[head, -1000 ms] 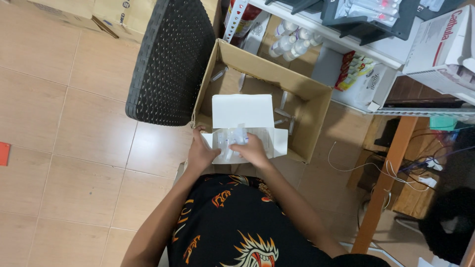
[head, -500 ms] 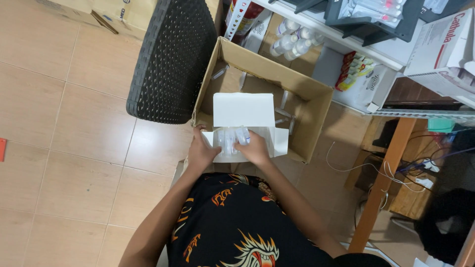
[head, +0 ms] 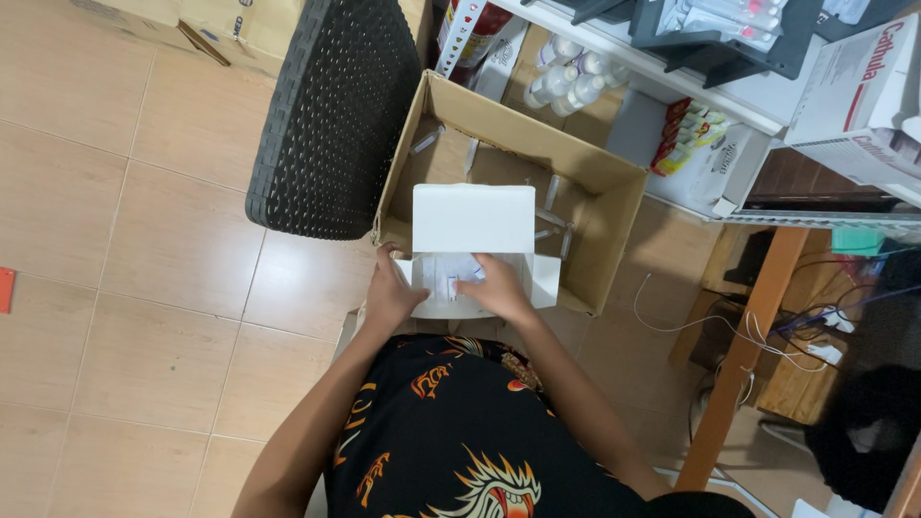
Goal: The person sits on a chair and organizes small medical vials from a cardboard box into a white tray. They pick up the vials by hand and place them into the tray slots, then move the filled tray to a nearby shelf.
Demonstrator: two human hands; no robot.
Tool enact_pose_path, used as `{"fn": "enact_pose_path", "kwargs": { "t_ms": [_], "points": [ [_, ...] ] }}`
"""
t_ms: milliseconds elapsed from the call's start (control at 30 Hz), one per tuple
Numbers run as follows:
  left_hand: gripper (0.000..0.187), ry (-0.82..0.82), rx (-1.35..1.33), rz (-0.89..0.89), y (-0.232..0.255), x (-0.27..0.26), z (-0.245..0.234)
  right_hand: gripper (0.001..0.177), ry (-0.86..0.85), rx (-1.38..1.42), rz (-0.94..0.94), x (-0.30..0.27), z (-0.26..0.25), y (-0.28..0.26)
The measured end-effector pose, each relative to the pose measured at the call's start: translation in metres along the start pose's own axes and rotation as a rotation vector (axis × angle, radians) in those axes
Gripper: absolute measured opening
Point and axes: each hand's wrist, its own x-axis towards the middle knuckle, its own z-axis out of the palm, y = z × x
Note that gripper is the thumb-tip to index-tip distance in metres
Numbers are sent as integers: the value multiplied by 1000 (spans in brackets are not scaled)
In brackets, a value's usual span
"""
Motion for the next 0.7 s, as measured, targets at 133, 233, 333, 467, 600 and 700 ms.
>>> {"fn": "enact_pose_path", "kwargs": {
  "t_ms": [133, 233, 333, 467, 600, 700],
  "points": [
    [101, 69, -61, 145, -12, 3, 3, 58, 29, 113, 12, -13, -10, -5],
    [85, 97, -57, 207, -16, 5, 4, 48, 52, 163, 89, -19, -14, -11],
    [85, 53, -50, 140, -8, 3, -1, 47, 59, 73, 191, -21, -14, -29],
    [83, 64, -86, 126, -6, -1, -2, 47, 17, -198, 188, -26, -7, -36],
    [85, 52, -85, 114, -9, 2, -1, 44, -70, -259, 247, -35, -34, -86],
    [82, 64, -104, 127, -8, 1, -2, 47, -168, -159, 436, -35, -42, -93]
  ]
}}
